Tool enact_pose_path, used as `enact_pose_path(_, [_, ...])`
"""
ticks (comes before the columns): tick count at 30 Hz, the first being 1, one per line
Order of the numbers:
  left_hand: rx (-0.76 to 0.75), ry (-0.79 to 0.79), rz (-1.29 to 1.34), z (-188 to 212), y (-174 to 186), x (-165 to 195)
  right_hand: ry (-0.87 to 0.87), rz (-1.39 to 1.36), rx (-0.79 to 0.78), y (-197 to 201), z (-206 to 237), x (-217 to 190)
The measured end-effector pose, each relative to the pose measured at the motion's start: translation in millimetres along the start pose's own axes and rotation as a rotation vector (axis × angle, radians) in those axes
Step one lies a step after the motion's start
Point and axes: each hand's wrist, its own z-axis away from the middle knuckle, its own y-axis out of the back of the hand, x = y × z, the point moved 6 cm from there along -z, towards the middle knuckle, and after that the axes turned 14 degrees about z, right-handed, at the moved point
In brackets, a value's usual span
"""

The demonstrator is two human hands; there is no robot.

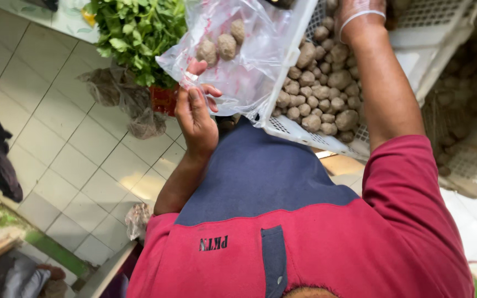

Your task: The person picks round meatballs one at a time from a white plastic crate and places them into a clear plastic bag, opening and holding the bag with the other hand. They continue filling the bag and adjust the bag opening as it fills.

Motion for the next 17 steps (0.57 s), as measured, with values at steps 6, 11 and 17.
enact_pose_path(6, [0.041,-0.085,-0.11,14.9,11.3,9.9,0.02,-0.087,-0.121,12.7,-5.9,-12.7])
enact_pose_path(11, [-0.03,-0.108,-0.128,7.5,15.9,20.2,-0.143,-0.719,-0.073,85.3,17.7,6.7])
enact_pose_path(17, [-0.072,-0.042,-0.021,4.2,6.7,20.2,0.667,-0.948,0.175,267.4,75.6,-115.8])
